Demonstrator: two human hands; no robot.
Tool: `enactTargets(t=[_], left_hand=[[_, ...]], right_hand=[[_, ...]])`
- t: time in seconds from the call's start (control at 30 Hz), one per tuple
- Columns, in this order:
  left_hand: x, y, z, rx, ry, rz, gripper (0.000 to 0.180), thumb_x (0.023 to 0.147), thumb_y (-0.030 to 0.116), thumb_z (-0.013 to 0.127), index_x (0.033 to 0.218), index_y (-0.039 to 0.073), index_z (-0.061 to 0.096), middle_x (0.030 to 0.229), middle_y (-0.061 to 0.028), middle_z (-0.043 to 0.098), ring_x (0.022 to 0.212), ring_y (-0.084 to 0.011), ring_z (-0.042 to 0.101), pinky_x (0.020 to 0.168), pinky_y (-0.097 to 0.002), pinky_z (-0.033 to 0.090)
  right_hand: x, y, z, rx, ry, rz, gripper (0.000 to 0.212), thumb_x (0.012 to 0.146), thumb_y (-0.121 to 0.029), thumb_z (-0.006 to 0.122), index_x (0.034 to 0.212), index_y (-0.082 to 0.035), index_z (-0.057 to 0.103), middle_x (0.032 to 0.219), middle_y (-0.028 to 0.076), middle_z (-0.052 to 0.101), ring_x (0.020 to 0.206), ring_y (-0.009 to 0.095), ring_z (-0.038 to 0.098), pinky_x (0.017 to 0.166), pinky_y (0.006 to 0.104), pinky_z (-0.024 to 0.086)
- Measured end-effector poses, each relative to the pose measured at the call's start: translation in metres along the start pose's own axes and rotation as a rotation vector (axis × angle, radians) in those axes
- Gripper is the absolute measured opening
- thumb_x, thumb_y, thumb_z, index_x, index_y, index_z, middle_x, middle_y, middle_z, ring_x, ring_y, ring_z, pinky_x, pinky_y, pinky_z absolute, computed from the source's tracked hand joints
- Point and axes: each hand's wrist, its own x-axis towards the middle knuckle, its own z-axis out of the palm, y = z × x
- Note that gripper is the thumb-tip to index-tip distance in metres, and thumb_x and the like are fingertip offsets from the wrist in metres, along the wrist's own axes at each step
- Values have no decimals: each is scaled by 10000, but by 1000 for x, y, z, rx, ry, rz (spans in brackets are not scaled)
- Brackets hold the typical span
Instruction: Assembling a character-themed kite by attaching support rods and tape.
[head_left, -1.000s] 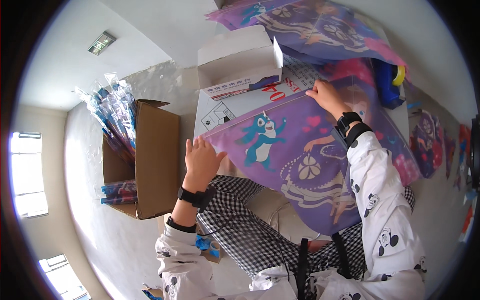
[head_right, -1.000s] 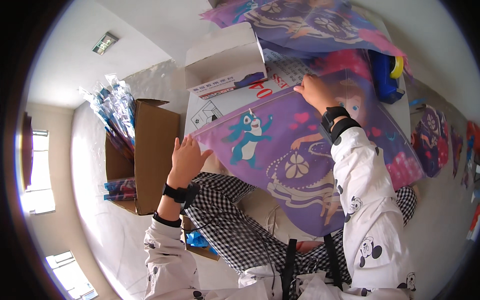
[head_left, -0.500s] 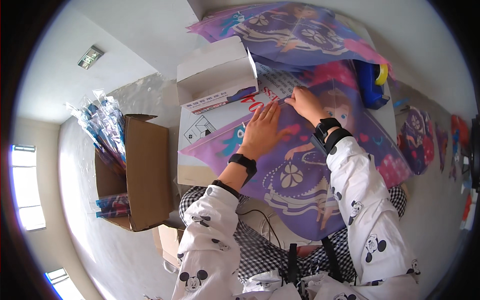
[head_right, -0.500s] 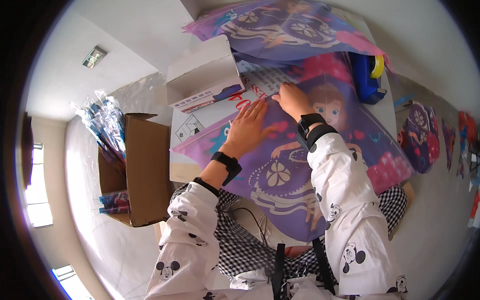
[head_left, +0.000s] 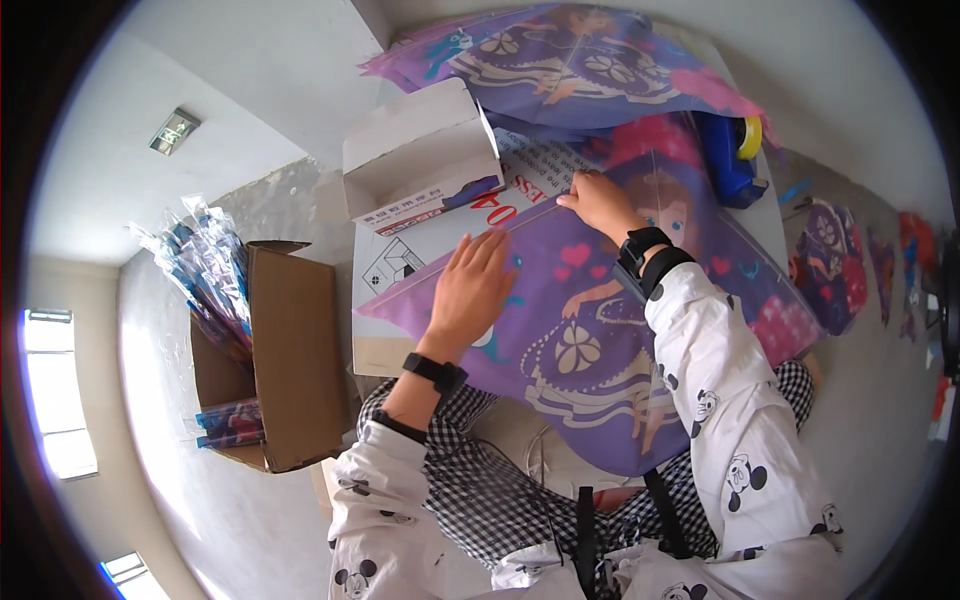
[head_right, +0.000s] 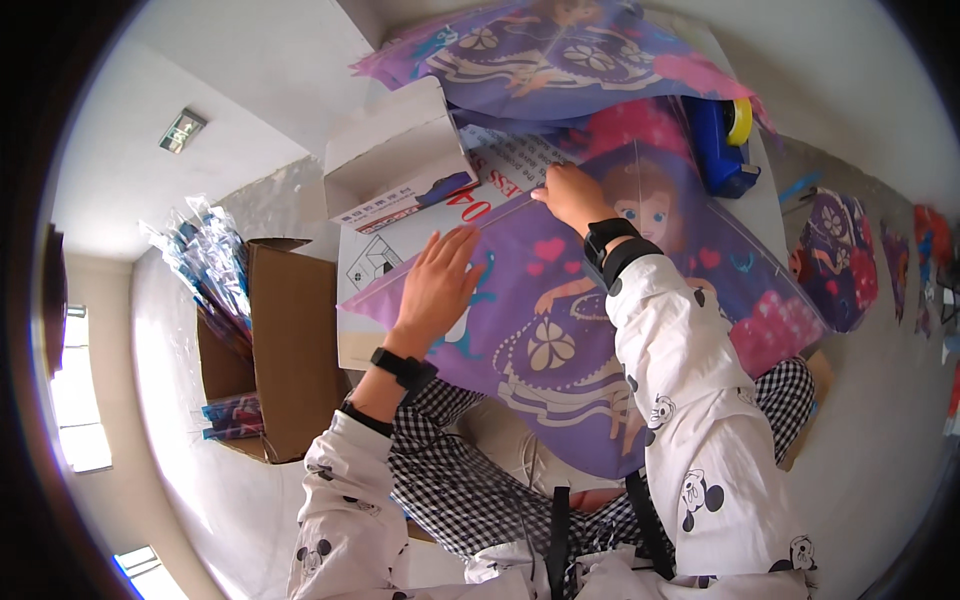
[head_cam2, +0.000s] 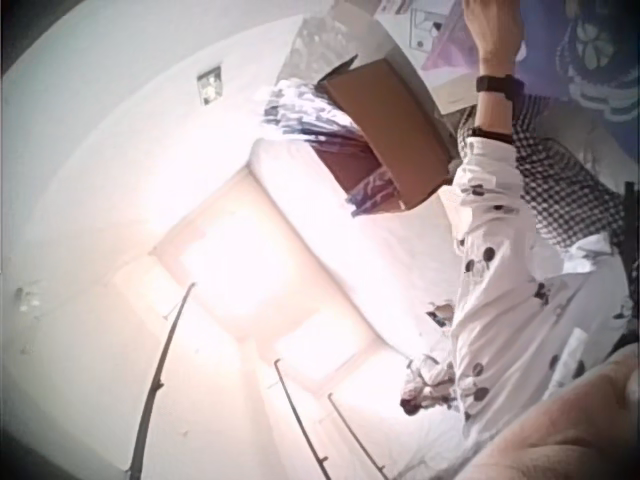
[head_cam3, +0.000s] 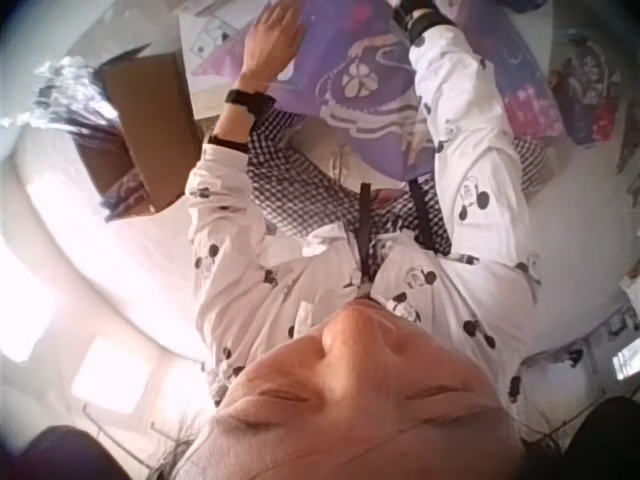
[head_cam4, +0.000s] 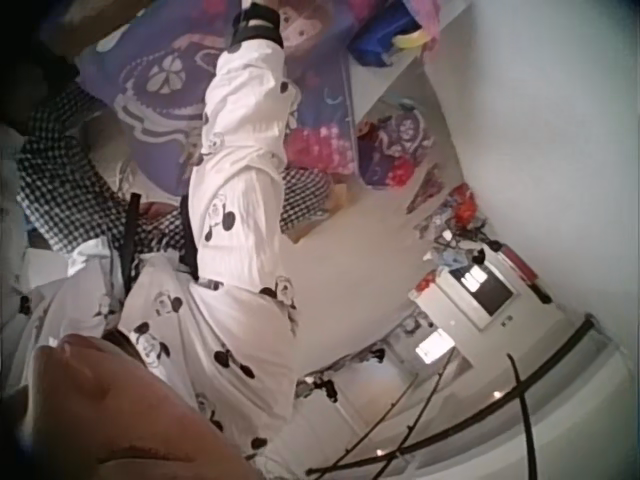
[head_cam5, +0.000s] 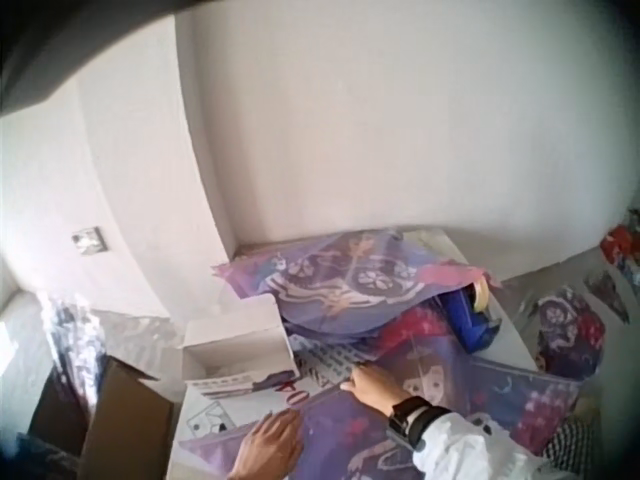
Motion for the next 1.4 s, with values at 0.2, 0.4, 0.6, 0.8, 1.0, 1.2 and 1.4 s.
enactTargets(t=[0.2,0.4,0.6,0.8,1.0,1.2,1.4], left_hand=[[60,41,76,-182,236,-73,497,922,197,570,1355,-22,465,1431,-158,473,1345,-274,432,1144,-406,328],[55,34,94,-77,208,-116,557,950,241,518,1421,-33,404,1494,-160,402,1417,-265,341,1176,-398,268],[60,42,94,-69,216,-101,531,956,239,502,1409,-29,424,1499,-153,400,1427,-265,323,1182,-402,254],[55,37,94,-64,208,-96,533,947,232,506,1404,-31,427,1502,-155,397,1429,-268,320,1181,-408,253],[62,43,94,-175,190,-123,528,932,222,513,1396,-19,442,1504,-163,393,1428,-272,325,1180,-414,252],[51,34,85,-69,239,-94,521,911,233,543,1374,6,474,1517,-169,374,1432,-283,318,1175,-429,253],[22,61,27,-166,-57,-136,363,880,214,602,1214,74,622,1474,-184,420,1387,-341,367,1168,-467,251]], right_hand=[[7,10,11,-32,48,1,403,863,-328,677,1045,27,624,1061,250,651,990,423,631,834,483,518],[-6,-5,4,-63,127,54,539,829,-342,724,1122,71,538,1103,312,617,1008,441,625,838,474,522],[-10,51,-29,-41,426,59,460,855,-212,719,1130,57,467,987,276,637,884,459,634,759,458,525],[-17,-2,-1,952,17,80,138,945,-56,558,1057,25,554,999,137,657,819,193,669,742,300,543],[-3,32,17,987,276,198,163,951,-10,506,1105,17,554,1072,125,643,955,188,647,884,318,521],[-18,14,36,1259,64,96,260,873,88,521,1121,15,545,1103,125,631,1053,197,622,938,290,480],[-35,44,7,744,527,-23,265,879,50,536,1139,2,537,1150,133,612,1092,225,607,920,318,471]])
